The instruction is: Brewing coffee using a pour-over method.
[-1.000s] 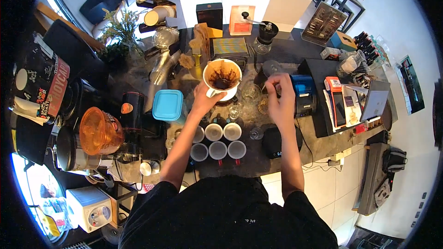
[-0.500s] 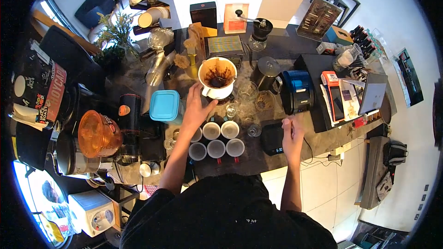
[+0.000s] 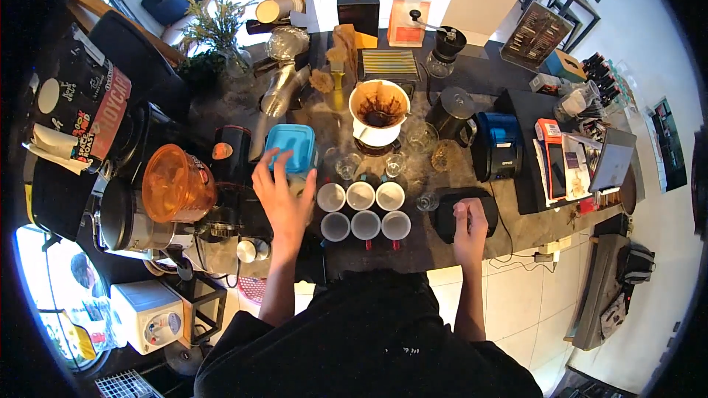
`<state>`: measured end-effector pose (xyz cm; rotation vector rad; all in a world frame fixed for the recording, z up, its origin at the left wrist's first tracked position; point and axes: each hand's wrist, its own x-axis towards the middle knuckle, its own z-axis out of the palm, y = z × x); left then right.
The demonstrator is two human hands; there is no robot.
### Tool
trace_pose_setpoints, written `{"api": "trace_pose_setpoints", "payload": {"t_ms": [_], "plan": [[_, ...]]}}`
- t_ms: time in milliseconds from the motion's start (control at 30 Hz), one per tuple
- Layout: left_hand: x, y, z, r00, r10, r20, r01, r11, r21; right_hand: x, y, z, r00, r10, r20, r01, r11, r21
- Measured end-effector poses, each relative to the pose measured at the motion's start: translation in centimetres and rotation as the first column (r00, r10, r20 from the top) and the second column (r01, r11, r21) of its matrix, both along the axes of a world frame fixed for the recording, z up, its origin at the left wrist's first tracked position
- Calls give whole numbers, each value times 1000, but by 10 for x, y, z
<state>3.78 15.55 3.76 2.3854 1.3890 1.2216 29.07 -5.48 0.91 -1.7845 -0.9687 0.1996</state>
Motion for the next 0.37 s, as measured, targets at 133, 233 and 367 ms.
{"api": "trace_pose_setpoints", "payload": {"t_ms": [133, 233, 367], "plan": [[-2, 17, -12, 988, 55, -145, -53, 998, 18, -2, 0, 5, 999, 16, -41, -17, 1000, -3], [-5, 31, -31, 988, 30, -151, -47, 993, -109, -2, -5, -1, 999, 24, -47, -24, 1000, -8], [-2, 40, -44, 998, -46, 30, 51, 981, -188, 1, -18, -2, 999, 49, 16, -47, 996, -81]]}}
